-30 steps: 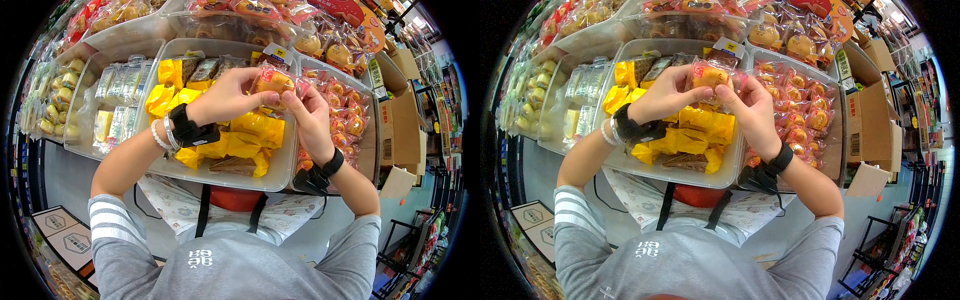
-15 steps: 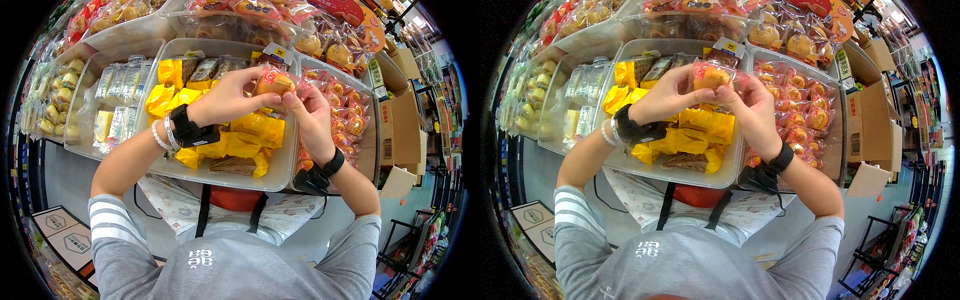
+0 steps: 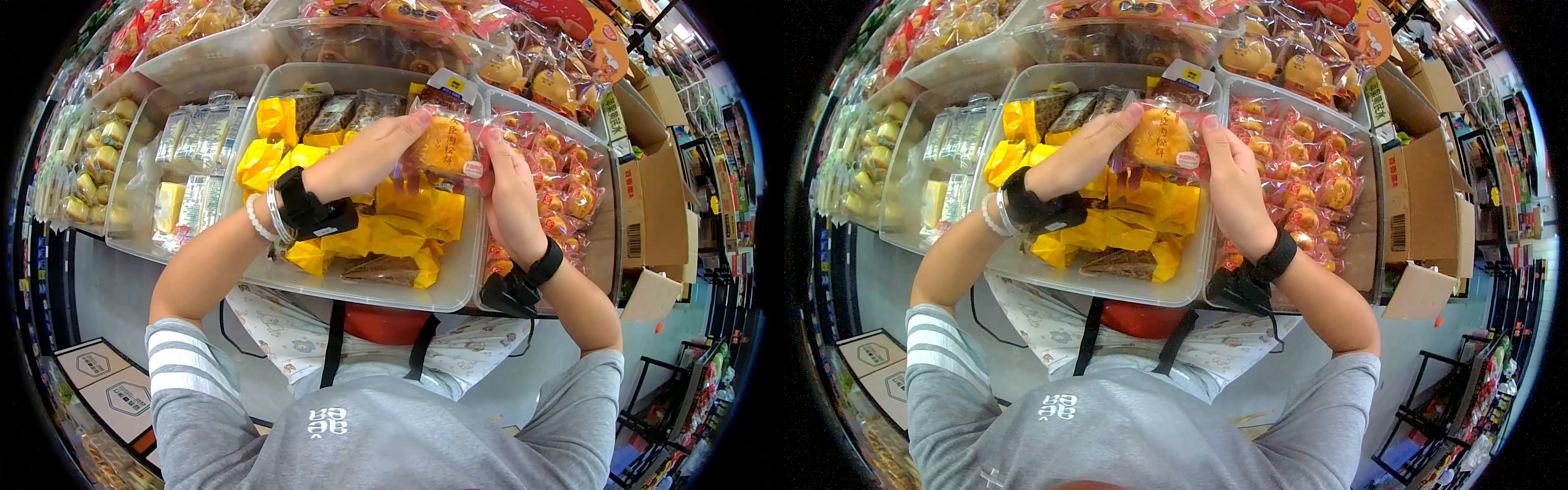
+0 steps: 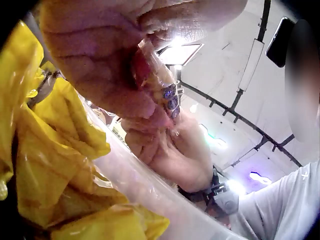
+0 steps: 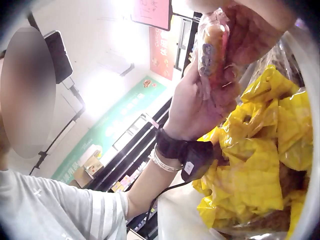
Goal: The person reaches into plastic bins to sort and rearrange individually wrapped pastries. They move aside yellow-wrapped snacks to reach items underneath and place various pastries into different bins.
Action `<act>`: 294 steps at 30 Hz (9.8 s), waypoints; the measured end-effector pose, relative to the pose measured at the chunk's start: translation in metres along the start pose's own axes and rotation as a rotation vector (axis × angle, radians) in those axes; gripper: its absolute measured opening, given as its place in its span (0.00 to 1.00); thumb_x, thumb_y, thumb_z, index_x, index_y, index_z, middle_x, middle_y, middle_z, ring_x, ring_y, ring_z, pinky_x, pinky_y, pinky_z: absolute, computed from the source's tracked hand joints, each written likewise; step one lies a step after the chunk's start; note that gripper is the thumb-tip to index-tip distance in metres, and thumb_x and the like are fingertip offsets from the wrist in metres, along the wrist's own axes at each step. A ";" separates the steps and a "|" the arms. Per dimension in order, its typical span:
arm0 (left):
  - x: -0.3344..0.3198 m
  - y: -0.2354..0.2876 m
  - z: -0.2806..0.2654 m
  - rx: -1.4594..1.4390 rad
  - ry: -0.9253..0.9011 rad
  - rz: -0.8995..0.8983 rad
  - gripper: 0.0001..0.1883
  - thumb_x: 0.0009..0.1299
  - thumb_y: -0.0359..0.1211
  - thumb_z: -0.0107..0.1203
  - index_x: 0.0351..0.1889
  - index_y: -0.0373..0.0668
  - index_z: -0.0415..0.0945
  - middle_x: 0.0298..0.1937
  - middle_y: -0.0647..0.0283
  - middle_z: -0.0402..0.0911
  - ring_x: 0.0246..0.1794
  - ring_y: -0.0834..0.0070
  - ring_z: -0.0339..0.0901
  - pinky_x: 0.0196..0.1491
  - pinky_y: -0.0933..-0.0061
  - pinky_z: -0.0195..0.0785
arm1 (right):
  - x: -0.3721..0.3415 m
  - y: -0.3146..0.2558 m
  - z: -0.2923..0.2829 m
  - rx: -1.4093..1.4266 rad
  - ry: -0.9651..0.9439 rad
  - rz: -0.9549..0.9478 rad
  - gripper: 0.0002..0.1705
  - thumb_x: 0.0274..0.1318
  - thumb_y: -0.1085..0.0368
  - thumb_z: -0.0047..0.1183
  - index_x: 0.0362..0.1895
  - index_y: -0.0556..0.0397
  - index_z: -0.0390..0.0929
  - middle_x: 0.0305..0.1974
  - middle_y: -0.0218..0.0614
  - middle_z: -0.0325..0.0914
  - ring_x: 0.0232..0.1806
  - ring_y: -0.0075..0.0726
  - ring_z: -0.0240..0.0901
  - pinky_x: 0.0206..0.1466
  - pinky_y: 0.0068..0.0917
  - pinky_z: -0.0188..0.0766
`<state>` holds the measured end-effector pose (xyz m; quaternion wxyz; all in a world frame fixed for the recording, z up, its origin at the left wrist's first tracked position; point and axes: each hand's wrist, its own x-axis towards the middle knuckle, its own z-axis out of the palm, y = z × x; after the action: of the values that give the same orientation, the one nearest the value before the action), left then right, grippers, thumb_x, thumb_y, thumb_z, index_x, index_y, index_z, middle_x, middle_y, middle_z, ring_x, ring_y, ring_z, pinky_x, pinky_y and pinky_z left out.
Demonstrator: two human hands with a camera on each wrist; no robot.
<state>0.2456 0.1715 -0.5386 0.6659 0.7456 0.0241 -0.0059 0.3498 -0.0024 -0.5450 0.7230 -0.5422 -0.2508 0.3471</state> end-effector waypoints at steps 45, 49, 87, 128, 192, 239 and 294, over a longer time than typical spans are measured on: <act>-0.003 0.004 0.009 -0.057 -0.083 0.081 0.22 0.74 0.49 0.44 0.51 0.40 0.67 0.38 0.66 0.76 0.33 0.81 0.75 0.31 0.81 0.70 | 0.002 0.002 -0.002 0.088 -0.010 -0.006 0.21 0.70 0.54 0.35 0.47 0.58 0.73 0.40 0.34 0.78 0.37 0.25 0.76 0.38 0.23 0.73; -0.003 0.005 0.008 -0.043 -0.094 0.089 0.21 0.74 0.48 0.44 0.51 0.40 0.67 0.39 0.66 0.76 0.33 0.81 0.75 0.31 0.81 0.70 | 0.002 0.001 -0.001 0.071 0.000 -0.017 0.21 0.70 0.53 0.35 0.47 0.58 0.73 0.40 0.34 0.78 0.36 0.26 0.76 0.37 0.23 0.73; -0.001 0.001 0.007 -0.011 -0.113 0.063 0.22 0.75 0.48 0.43 0.52 0.39 0.66 0.39 0.65 0.76 0.33 0.82 0.75 0.31 0.81 0.70 | 0.003 0.005 -0.006 0.040 -0.031 -0.024 0.20 0.70 0.55 0.37 0.47 0.57 0.74 0.40 0.32 0.78 0.36 0.21 0.75 0.40 0.19 0.73; -0.001 -0.005 0.012 0.129 0.102 0.105 0.18 0.73 0.40 0.49 0.56 0.39 0.67 0.37 0.67 0.78 0.27 0.84 0.73 0.30 0.81 0.68 | 0.005 0.008 -0.005 -0.193 -0.046 -0.110 0.19 0.62 0.60 0.54 0.51 0.61 0.72 0.42 0.29 0.77 0.41 0.18 0.71 0.45 0.18 0.69; 0.065 0.154 0.129 0.705 -0.151 0.693 0.09 0.61 0.31 0.62 0.31 0.34 0.76 0.22 0.65 0.79 0.23 0.85 0.73 0.27 0.79 0.66 | -0.116 -0.202 -0.101 -1.283 -0.165 -0.457 0.12 0.44 0.73 0.60 0.35 0.62 0.75 0.29 0.33 0.76 0.33 0.23 0.71 0.41 0.22 0.69; 0.012 0.021 -0.131 0.935 0.859 0.685 0.26 0.60 0.29 0.57 0.58 0.43 0.68 0.56 0.51 0.72 0.54 0.56 0.71 0.57 0.64 0.64 | 0.112 -0.156 0.038 -1.445 -0.420 -0.912 0.34 0.41 0.55 0.64 0.54 0.51 0.70 0.51 0.49 0.69 0.53 0.51 0.67 0.58 0.39 0.64; -0.009 0.097 0.027 -0.224 -0.540 0.075 0.31 0.71 0.28 0.48 0.69 0.44 0.46 0.63 0.59 0.64 0.59 0.68 0.70 0.48 0.62 0.77 | -0.062 -0.146 0.008 -1.144 -0.126 -0.655 0.13 0.49 0.66 0.59 0.40 0.58 0.78 0.26 0.35 0.73 0.27 0.30 0.67 0.33 0.26 0.66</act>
<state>0.2411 0.1333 -0.4453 0.7261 0.6394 -0.1810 -0.1768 0.3378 -0.0705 -0.4023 0.3731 -0.7150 -0.5893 -0.0477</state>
